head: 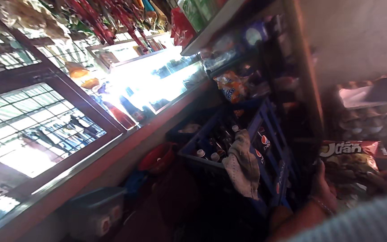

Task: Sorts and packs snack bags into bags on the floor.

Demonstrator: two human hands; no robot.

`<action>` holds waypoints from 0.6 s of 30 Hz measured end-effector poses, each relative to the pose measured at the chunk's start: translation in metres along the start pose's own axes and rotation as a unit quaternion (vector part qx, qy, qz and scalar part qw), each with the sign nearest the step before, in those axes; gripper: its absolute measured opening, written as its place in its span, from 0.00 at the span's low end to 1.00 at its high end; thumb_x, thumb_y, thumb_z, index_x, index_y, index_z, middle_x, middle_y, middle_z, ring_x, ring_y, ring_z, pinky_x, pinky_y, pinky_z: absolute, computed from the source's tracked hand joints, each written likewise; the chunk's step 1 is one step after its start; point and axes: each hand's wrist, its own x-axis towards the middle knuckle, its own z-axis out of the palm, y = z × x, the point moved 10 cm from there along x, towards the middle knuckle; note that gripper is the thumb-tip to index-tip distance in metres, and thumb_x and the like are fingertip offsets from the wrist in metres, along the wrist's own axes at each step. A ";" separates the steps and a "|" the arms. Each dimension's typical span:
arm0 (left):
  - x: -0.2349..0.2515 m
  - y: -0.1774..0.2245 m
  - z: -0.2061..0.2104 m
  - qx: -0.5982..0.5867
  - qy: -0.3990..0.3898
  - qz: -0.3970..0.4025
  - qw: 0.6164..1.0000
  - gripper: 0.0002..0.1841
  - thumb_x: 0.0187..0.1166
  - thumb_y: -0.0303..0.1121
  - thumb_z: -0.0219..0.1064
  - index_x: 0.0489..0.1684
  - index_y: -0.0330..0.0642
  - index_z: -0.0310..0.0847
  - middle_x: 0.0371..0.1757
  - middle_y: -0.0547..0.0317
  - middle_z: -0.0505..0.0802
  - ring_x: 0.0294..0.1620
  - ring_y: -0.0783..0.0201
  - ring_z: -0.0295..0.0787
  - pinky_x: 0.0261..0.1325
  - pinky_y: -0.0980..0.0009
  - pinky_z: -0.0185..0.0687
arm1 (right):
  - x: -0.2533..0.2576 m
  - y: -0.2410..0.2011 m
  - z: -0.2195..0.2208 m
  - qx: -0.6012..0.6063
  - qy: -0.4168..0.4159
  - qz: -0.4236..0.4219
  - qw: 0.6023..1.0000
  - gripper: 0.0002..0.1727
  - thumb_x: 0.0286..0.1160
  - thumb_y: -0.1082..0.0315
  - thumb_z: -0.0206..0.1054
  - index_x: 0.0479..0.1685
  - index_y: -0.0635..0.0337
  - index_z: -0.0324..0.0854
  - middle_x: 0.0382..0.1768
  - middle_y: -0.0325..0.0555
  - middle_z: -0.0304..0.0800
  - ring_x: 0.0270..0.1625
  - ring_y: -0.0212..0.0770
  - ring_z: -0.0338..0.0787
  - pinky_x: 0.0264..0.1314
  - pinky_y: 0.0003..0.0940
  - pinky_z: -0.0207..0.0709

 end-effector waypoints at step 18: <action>0.078 -0.070 -0.028 -0.068 -0.058 0.025 0.996 0.22 0.95 0.45 0.49 0.69 0.35 0.73 0.55 0.53 0.90 0.53 0.61 0.89 0.60 0.61 0.85 | -0.003 -0.005 -0.007 -0.019 0.021 -0.011 1.000 0.09 0.82 0.84 0.56 0.33 0.66 0.72 0.17 0.32 0.78 0.18 0.20 0.78 0.27 0.15 0.74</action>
